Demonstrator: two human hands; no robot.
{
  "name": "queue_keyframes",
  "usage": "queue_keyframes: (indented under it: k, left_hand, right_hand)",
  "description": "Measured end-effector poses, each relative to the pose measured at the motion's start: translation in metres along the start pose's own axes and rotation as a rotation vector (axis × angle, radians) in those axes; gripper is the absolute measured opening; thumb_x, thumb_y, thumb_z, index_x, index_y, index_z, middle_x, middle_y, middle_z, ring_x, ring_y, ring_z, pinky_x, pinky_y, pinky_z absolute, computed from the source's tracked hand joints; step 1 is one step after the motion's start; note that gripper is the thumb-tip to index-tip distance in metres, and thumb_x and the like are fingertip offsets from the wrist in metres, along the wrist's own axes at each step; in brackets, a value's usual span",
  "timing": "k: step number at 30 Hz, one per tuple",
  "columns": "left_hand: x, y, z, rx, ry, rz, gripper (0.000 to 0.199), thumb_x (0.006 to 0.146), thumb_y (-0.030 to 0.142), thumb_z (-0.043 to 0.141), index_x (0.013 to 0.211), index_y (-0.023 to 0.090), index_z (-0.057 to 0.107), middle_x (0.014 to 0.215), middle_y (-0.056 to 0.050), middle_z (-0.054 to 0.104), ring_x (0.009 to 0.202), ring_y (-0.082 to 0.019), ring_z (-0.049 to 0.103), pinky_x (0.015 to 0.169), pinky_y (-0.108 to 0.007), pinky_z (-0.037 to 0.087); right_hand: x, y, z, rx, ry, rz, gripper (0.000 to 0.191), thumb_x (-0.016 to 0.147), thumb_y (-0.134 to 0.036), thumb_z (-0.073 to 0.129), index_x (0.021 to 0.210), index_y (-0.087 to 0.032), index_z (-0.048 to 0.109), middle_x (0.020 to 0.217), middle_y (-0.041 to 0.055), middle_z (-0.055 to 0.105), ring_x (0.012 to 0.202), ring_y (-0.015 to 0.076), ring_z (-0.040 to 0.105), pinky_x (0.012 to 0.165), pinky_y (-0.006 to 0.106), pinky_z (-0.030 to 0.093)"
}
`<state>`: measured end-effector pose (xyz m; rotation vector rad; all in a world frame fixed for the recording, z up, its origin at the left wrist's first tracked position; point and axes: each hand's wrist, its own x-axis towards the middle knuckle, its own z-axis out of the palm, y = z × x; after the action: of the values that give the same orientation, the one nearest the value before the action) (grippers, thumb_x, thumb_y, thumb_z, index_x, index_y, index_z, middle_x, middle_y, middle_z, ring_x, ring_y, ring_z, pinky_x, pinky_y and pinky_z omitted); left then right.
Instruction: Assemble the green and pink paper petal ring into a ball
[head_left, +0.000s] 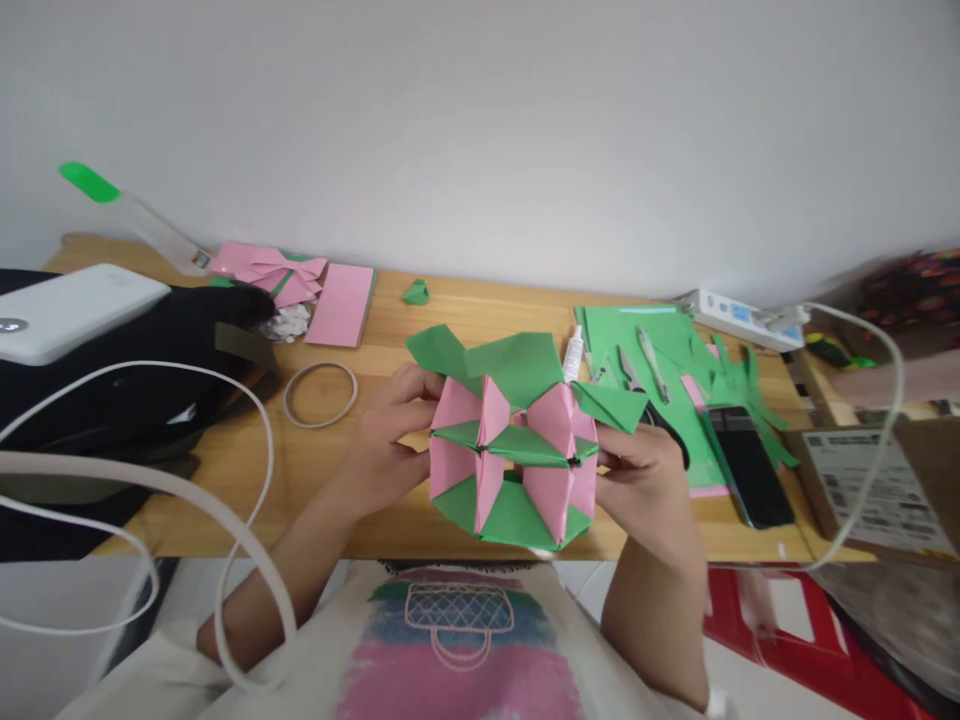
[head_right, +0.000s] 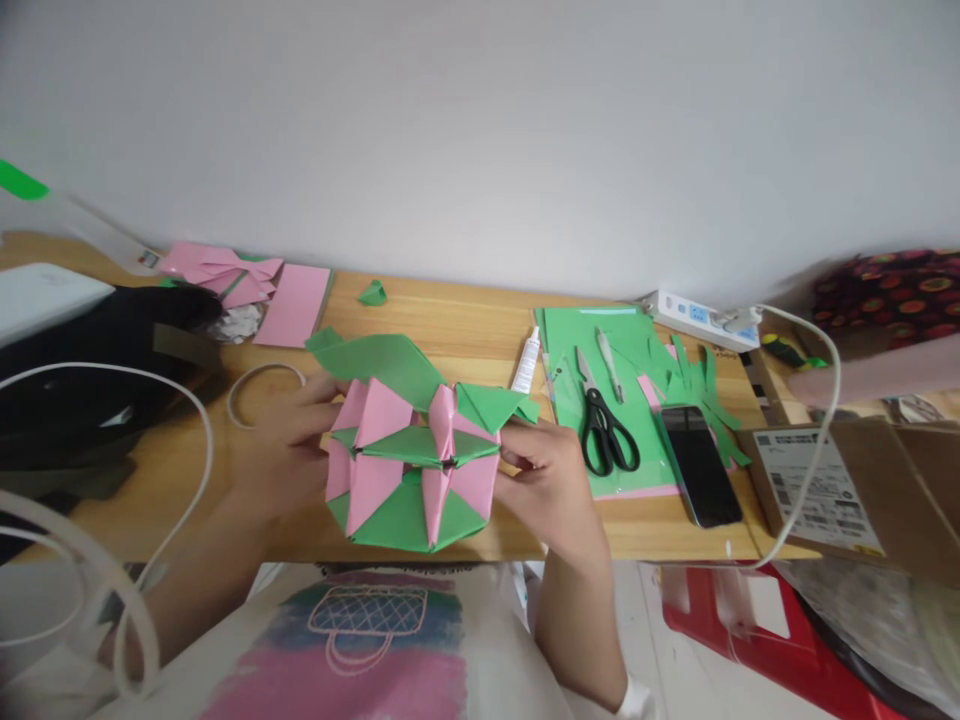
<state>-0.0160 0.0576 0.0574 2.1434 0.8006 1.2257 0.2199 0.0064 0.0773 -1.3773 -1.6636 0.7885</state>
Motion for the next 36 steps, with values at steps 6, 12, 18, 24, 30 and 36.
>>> queue_keyframes:
  k: [6, 12, 18, 24, 30, 36]
  left_hand:
    - [-0.006, -0.009, -0.002, -0.071, 0.063, -0.055, 0.017, 0.082, 0.031, 0.074, 0.069, 0.023, 0.067, 0.079, -0.002, 0.058, 0.075, -0.016, 0.056, 0.064, -0.031, 0.045]
    - [-0.010, -0.010, -0.004, -0.024, 0.134, -0.075, 0.018, 0.082, 0.028, 0.074, 0.068, 0.024, 0.065, 0.080, -0.002, 0.056, 0.075, -0.017, 0.055, 0.062, -0.032, 0.042]
    - [-0.012, -0.023, -0.005, 0.253, 0.140, 0.041, 0.017, 0.088, 0.025, 0.065, 0.071, 0.023, 0.066, 0.087, -0.003, 0.061, 0.082, -0.018, 0.056, 0.071, -0.035, 0.045]
    - [-0.022, -0.054, 0.001, 0.452, -0.019, 0.056, 0.025, 0.089, 0.020, 0.052, 0.073, 0.023, 0.071, 0.091, -0.009, 0.063, 0.089, -0.024, 0.056, 0.077, -0.040, 0.048]
    - [-0.050, -0.046, -0.022, 0.487, -0.110, -0.002, 0.025, 0.087, 0.012, 0.051, 0.089, 0.023, 0.073, 0.110, -0.008, 0.065, 0.099, -0.023, 0.060, 0.085, -0.039, 0.051]
    - [-0.039, -0.016, -0.049, 0.549, 0.100, -0.121, 0.025, 0.090, 0.015, 0.050, 0.098, 0.027, 0.071, 0.101, -0.002, 0.067, 0.095, -0.023, 0.064, 0.085, -0.040, 0.050]
  right_hand:
    - [-0.001, 0.001, -0.002, 0.056, 0.109, 0.009, 0.046, 0.072, -0.039, 0.077, 0.042, -0.017, 0.051, 0.050, -0.0036, 0.030, 0.052, 0.0096, 0.027, 0.045, 0.024, 0.027]
    - [-0.002, 0.004, -0.003, 0.056, 0.164, -0.068, 0.043, 0.073, -0.019, 0.072, 0.041, -0.016, 0.044, 0.053, -0.0038, 0.029, 0.053, 0.0085, 0.024, 0.046, 0.024, 0.021]
    - [0.002, 0.020, 0.000, -0.136, 0.178, -0.201, 0.039, 0.076, -0.014, 0.065, 0.042, -0.018, 0.047, 0.047, -0.0050, 0.034, 0.048, 0.0084, 0.031, 0.046, 0.022, 0.028]
    - [0.001, 0.062, 0.020, -0.190, 0.080, -0.172, 0.023, 0.083, -0.017, 0.052, 0.067, -0.019, 0.068, 0.076, 0.0057, 0.070, 0.073, 0.0185, 0.065, 0.067, 0.029, 0.052]
    - [-0.026, 0.075, 0.015, -0.231, 0.000, -0.085, 0.023, 0.086, -0.020, 0.049, 0.084, -0.020, 0.073, 0.081, 0.0059, 0.075, 0.080, 0.0210, 0.071, 0.068, 0.030, 0.057]
    - [-0.035, 0.055, -0.028, -0.424, 0.227, 0.063, 0.022, 0.085, -0.020, 0.052, 0.089, -0.015, 0.073, 0.077, 0.0096, 0.076, 0.062, 0.0219, 0.069, 0.056, 0.032, 0.054]
